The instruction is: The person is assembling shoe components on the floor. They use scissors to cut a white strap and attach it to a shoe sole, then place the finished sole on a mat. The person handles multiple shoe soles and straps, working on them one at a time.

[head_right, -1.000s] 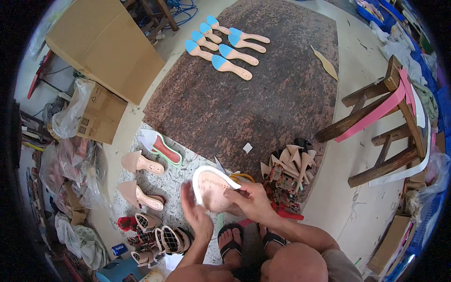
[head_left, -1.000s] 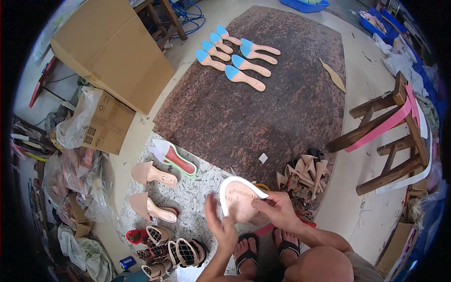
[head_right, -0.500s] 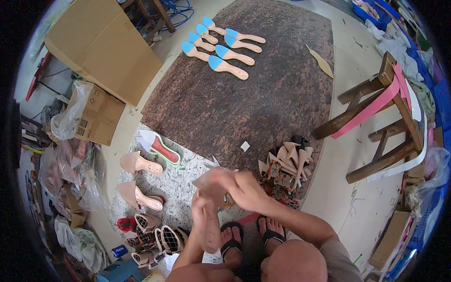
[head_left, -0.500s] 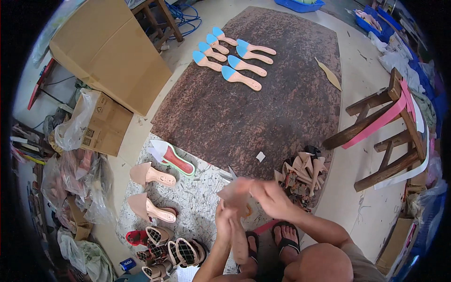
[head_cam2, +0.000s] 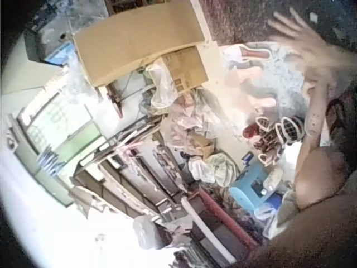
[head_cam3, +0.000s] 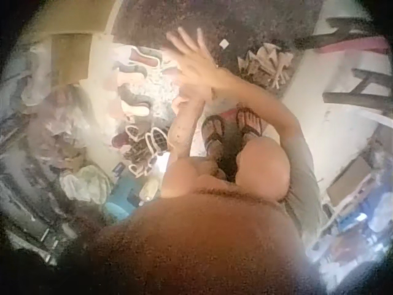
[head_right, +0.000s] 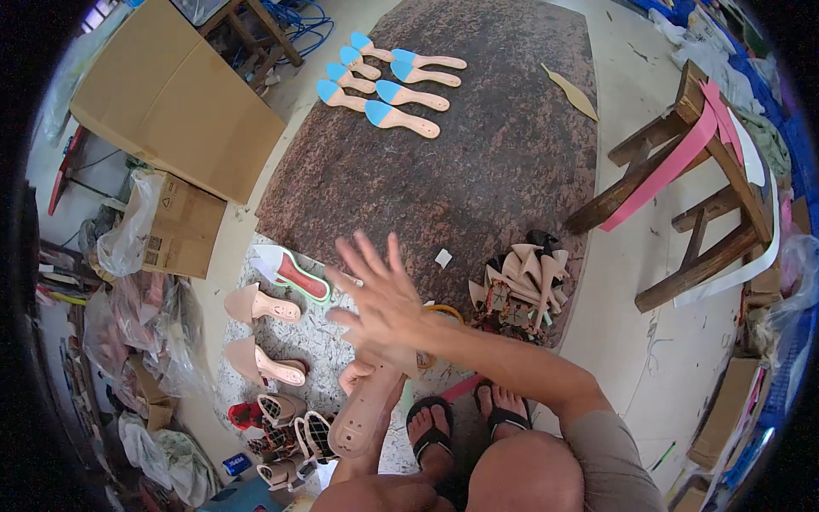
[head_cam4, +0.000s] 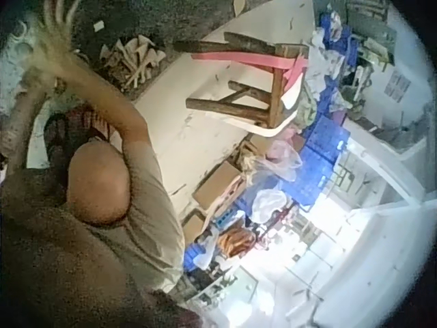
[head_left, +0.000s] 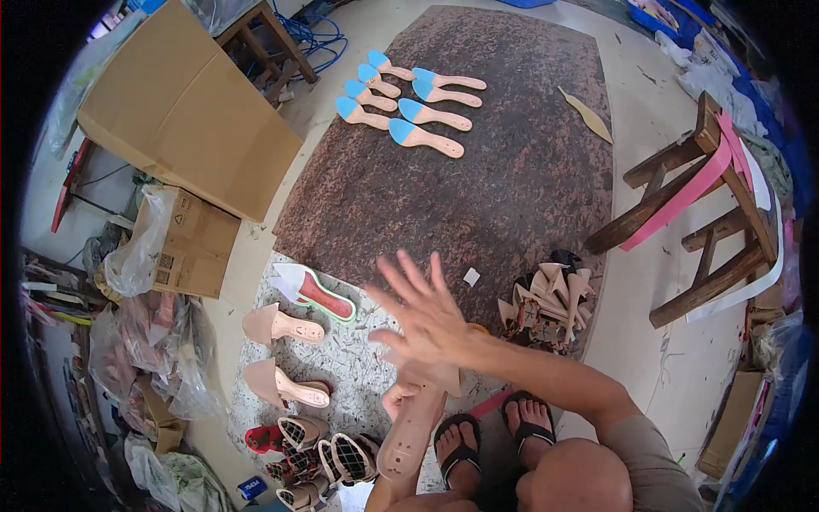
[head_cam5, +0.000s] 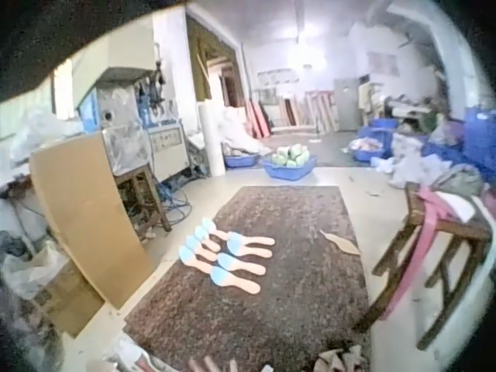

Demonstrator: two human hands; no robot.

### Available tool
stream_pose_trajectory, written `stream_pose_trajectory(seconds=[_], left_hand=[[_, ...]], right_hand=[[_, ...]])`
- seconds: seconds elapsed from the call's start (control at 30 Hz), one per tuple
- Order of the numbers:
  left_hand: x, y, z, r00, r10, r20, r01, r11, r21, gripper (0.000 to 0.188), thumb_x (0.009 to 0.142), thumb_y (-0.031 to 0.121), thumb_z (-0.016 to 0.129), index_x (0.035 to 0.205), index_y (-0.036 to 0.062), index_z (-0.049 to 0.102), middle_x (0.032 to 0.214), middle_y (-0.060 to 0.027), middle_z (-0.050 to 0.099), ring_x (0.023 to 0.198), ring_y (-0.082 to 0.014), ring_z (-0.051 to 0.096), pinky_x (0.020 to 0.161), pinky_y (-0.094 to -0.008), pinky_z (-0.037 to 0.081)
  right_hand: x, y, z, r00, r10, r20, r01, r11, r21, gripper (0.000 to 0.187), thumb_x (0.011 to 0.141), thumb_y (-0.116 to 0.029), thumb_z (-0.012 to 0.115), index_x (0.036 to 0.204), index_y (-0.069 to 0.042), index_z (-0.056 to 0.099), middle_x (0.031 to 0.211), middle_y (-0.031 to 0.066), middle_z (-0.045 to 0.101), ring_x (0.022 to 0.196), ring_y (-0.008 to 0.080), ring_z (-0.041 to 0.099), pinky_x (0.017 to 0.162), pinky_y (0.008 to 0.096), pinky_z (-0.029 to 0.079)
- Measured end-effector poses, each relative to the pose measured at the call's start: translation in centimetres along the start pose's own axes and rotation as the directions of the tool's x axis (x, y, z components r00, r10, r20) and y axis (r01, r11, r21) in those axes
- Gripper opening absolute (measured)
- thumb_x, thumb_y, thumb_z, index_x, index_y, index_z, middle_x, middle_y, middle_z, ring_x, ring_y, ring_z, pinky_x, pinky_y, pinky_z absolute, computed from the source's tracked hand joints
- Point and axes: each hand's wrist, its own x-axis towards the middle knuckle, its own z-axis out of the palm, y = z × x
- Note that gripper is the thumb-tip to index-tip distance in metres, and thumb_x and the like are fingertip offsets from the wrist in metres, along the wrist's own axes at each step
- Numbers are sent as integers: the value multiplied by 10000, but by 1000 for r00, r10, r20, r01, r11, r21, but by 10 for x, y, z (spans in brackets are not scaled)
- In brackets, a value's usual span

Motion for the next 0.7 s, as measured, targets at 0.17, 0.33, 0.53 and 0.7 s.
stream_pose_trajectory(seconds=[0.17,0.33,0.53,0.7], left_hand=[[-17,26,26,996,26,82,-19,997,-79,785,646,161,553,1398,-11,409,1346,-186,517,1275,-357,489,1090,-488,384],[0,47,6,933,331,-142,-292,925,241,727,696,96,500,1408,2,396,1297,-155,546,1182,-278,542,1012,-385,435],[9,37,8,931,363,-34,-322,864,386,558,823,6,554,1366,37,430,1229,-84,557,1105,-201,557,953,-344,452],[1,39,17,867,432,-248,-310,857,412,374,939,97,561,1300,28,494,1163,-80,602,1013,-171,605,869,-326,510]], right_hand=[[22,62,-19,895,395,-208,-418,904,-85,460,936,-399,545,1204,-30,602,1428,232,444,1360,470,334,1034,649,304],[-68,14,-22,676,437,594,-698,120,706,476,970,-424,545,1204,-13,601,978,51,659,836,134,624,778,300,502],[-90,-49,-22,485,148,862,-873,31,486,531,827,-344,764,1176,-7,547,925,84,668,804,154,647,688,328,519],[-82,-68,-24,724,277,631,-653,567,501,477,824,-267,775,1146,15,564,949,82,657,787,181,640,661,305,518]])
